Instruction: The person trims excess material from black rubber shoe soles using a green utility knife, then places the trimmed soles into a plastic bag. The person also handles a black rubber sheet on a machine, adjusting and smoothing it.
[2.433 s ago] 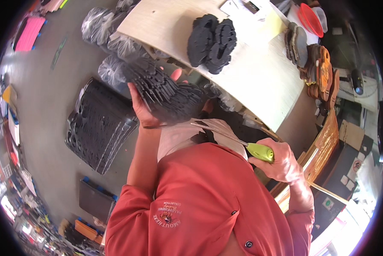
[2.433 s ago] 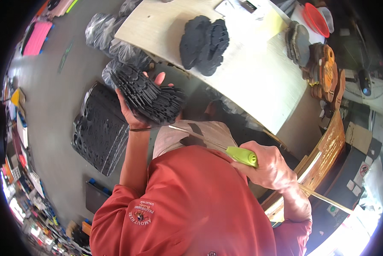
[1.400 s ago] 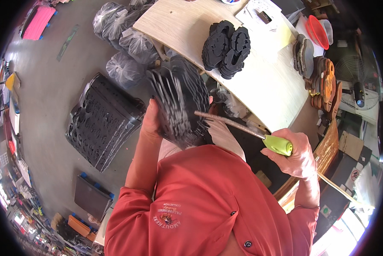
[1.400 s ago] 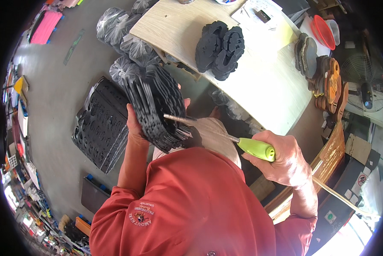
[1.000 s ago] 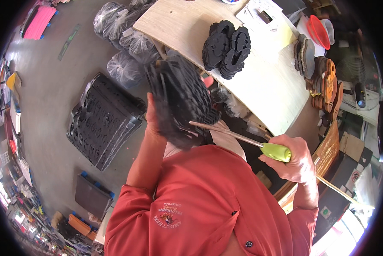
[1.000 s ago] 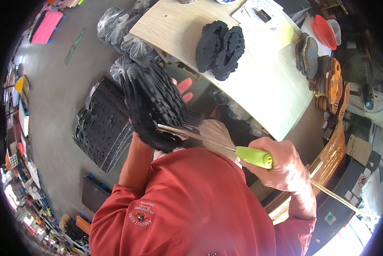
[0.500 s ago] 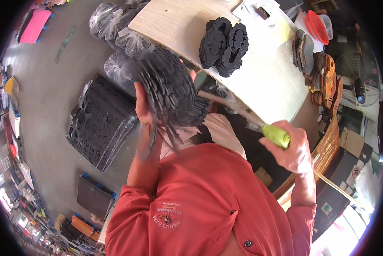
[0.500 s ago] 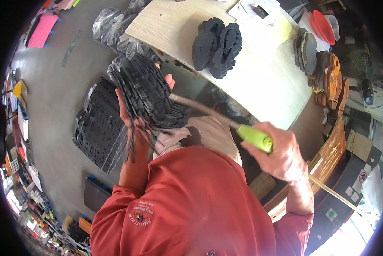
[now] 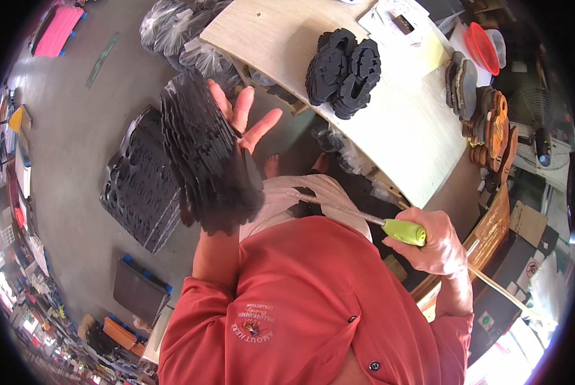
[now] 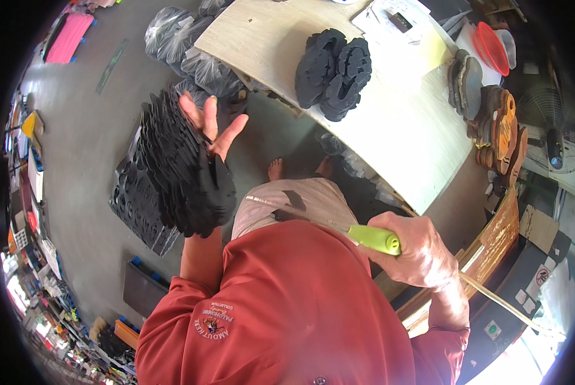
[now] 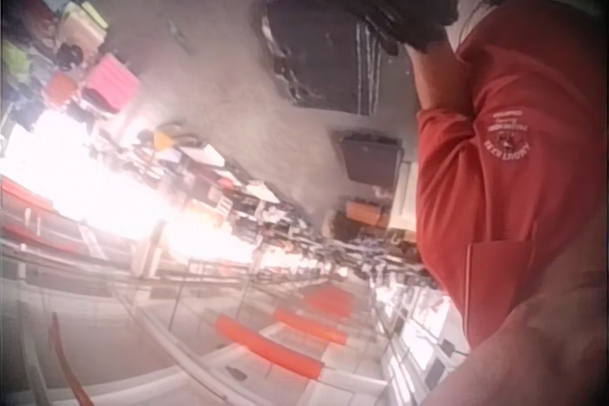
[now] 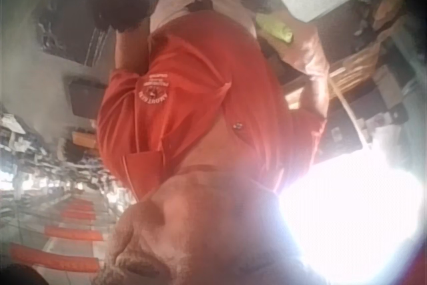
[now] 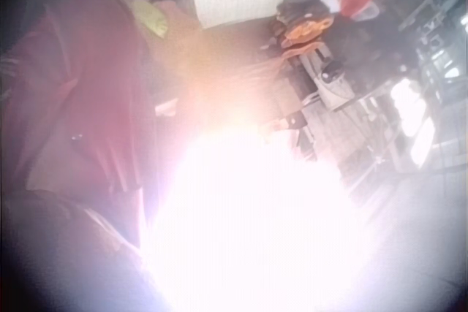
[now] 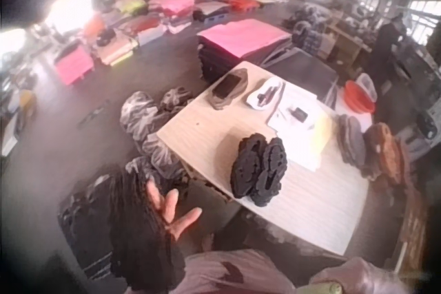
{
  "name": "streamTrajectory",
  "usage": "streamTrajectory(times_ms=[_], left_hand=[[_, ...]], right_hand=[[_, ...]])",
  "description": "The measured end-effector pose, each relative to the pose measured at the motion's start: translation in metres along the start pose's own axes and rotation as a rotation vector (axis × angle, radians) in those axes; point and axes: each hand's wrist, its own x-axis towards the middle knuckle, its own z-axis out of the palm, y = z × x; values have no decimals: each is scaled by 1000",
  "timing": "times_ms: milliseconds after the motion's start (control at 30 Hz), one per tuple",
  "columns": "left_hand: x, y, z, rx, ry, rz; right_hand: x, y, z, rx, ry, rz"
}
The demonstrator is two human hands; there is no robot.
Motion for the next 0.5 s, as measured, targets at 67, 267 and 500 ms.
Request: streamTrajectory(times_ms=[67,267,500], left_hand=[[2,-2,-3,217,-75,97],[-3,2,-15,148,-3,-141],[-16,-12,-18,45,-158,-418]], right_hand=[[0,-1,-1,-51,28,6],[3,-3,-1,-8,21,-69],[10,1,-3,-18,182,-105]])
